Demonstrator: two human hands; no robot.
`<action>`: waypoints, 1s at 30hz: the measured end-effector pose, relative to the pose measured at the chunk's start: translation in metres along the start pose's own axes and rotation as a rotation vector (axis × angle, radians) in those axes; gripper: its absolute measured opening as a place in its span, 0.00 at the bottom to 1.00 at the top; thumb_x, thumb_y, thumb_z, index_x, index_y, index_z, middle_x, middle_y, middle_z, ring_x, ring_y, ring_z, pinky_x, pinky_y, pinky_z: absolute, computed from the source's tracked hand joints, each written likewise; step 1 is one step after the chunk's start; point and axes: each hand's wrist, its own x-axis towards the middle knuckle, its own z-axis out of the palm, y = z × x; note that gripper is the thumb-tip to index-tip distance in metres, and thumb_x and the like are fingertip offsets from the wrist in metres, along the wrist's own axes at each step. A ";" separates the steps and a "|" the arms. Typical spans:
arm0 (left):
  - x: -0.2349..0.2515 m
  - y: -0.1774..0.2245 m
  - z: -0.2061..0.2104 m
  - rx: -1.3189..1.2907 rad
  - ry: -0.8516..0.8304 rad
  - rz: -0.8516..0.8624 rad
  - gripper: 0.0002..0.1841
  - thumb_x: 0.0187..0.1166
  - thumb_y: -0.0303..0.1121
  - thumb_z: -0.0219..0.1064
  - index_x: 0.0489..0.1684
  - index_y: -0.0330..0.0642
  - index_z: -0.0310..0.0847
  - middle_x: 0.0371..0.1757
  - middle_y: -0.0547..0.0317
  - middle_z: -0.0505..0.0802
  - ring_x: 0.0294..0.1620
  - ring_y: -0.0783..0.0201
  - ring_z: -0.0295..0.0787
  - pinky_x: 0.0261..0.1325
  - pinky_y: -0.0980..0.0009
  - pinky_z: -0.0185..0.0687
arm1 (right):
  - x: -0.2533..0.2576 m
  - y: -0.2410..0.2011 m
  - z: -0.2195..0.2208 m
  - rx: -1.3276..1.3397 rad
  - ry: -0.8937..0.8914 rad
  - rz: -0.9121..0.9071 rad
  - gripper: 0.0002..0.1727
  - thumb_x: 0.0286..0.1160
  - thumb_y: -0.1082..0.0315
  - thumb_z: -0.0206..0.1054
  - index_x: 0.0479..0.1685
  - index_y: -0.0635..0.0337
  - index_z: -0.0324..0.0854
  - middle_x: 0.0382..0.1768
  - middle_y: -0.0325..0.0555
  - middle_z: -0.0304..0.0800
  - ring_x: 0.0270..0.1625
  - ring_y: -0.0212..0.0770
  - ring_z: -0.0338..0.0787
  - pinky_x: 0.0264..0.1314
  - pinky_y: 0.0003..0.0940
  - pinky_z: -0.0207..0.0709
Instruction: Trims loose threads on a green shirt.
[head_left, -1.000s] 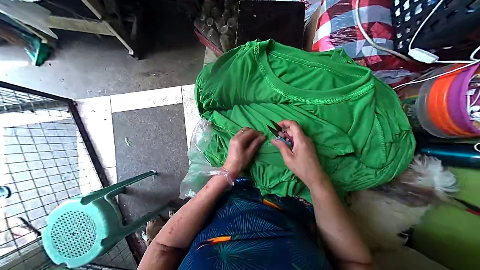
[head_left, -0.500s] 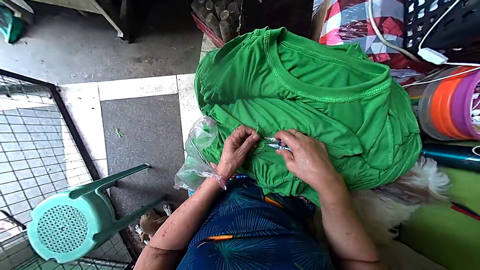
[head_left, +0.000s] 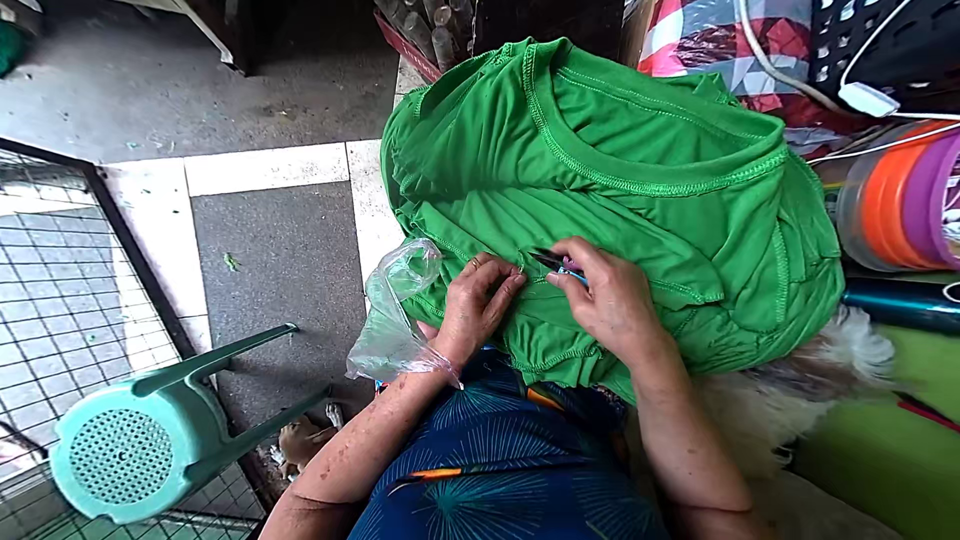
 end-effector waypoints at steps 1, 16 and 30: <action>0.000 0.002 0.003 0.061 0.012 0.027 0.08 0.79 0.29 0.68 0.38 0.31 0.89 0.41 0.49 0.90 0.42 0.70 0.87 0.50 0.81 0.82 | -0.001 0.002 0.000 0.032 0.025 0.013 0.14 0.75 0.72 0.71 0.58 0.66 0.84 0.37 0.57 0.91 0.36 0.57 0.92 0.35 0.55 0.82; -0.011 0.011 -0.007 0.142 -0.001 -0.097 0.08 0.79 0.28 0.68 0.39 0.32 0.90 0.38 0.51 0.91 0.37 0.72 0.87 0.46 0.81 0.83 | -0.010 0.015 -0.002 0.089 0.020 -0.093 0.15 0.70 0.71 0.73 0.55 0.64 0.86 0.37 0.51 0.90 0.36 0.47 0.89 0.37 0.43 0.82; 0.000 0.010 -0.011 0.001 -0.136 -0.329 0.09 0.86 0.31 0.62 0.44 0.33 0.83 0.31 0.58 0.88 0.28 0.75 0.85 0.38 0.78 0.84 | -0.012 0.005 -0.001 -0.114 -0.026 -0.162 0.12 0.66 0.74 0.74 0.49 0.62 0.91 0.38 0.57 0.91 0.40 0.56 0.93 0.40 0.53 0.82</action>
